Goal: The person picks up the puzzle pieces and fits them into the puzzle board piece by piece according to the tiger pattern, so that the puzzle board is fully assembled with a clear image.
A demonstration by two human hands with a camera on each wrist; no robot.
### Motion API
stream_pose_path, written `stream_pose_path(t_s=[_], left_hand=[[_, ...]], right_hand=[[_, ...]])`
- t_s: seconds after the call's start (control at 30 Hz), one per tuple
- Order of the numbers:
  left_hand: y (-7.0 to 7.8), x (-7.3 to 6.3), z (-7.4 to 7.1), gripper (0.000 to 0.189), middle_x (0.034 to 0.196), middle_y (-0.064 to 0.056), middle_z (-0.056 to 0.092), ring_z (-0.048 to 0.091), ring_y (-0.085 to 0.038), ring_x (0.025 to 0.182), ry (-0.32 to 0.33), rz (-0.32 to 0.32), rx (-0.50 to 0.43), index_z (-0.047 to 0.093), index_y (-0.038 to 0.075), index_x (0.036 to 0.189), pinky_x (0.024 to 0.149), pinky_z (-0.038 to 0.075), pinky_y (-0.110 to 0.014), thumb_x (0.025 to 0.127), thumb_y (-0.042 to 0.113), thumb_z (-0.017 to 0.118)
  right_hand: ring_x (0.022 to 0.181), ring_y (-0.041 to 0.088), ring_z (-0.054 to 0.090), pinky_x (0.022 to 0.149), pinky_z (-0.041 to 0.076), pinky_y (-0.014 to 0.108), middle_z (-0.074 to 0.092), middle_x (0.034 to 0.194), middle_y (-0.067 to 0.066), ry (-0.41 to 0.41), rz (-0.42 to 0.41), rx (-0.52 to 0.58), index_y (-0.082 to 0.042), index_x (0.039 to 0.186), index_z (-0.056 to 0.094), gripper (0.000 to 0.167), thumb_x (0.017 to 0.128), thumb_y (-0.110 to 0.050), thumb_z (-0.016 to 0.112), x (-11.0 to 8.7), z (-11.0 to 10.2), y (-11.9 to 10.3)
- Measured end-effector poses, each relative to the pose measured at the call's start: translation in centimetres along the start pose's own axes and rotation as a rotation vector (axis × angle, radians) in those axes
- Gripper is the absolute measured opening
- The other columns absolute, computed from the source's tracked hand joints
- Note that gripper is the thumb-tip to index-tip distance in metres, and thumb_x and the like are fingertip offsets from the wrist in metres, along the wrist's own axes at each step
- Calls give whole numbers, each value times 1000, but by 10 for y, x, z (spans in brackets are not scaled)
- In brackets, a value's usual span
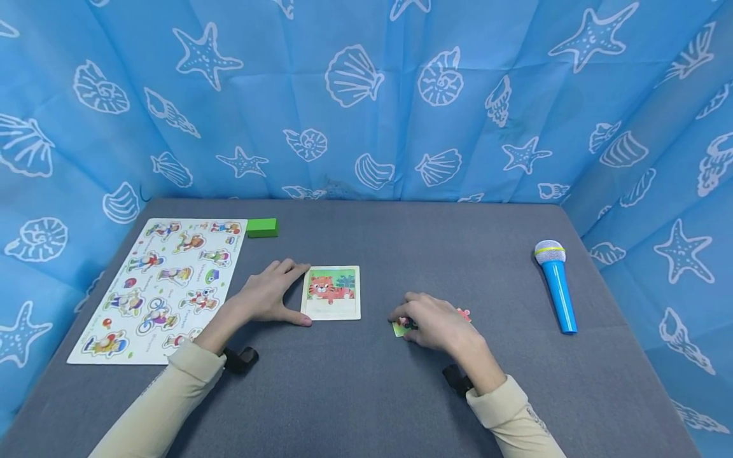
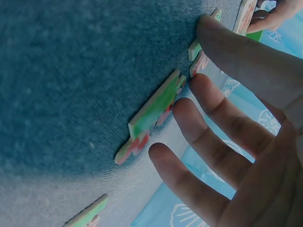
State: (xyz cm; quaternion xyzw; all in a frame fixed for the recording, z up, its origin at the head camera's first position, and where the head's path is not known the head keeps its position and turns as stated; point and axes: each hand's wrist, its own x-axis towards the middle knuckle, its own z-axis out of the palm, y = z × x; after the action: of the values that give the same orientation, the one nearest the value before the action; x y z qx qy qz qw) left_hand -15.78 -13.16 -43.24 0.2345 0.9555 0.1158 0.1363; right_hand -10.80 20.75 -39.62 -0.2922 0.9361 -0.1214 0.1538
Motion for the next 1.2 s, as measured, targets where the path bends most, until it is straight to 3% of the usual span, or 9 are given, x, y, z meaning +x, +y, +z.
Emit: stream_pose_path(t_s=[0.33,0.77,1.2], left_hand=[[1,0,0,115,145,-12,50,51,-29,122,-1,-4,-9,36,14,160,88,52,-56,72,75,77],[0,0,1,116,146,-11,50,51,-29,125,9,1,-12,36,14,160,89,52,-57,71,76,77],[-1,0,1,115,145,-11,50,51,-28,122,8,1,1,36,15,160,88,52,-57,72,77,77]], right_hand=[[92,15,62,72,53,34,66,101,-3,28,-13,32,-23,111,76,31,84,-9,84,-3,1,1],[79,9,51,64,40,22,62,96,-3,-52,15,50,-17,121,77,34,87,-13,81,-3,-2,2],[79,7,54,64,40,20,66,96,-3,-83,-25,57,-13,124,76,41,84,-17,84,-4,-3,5]])
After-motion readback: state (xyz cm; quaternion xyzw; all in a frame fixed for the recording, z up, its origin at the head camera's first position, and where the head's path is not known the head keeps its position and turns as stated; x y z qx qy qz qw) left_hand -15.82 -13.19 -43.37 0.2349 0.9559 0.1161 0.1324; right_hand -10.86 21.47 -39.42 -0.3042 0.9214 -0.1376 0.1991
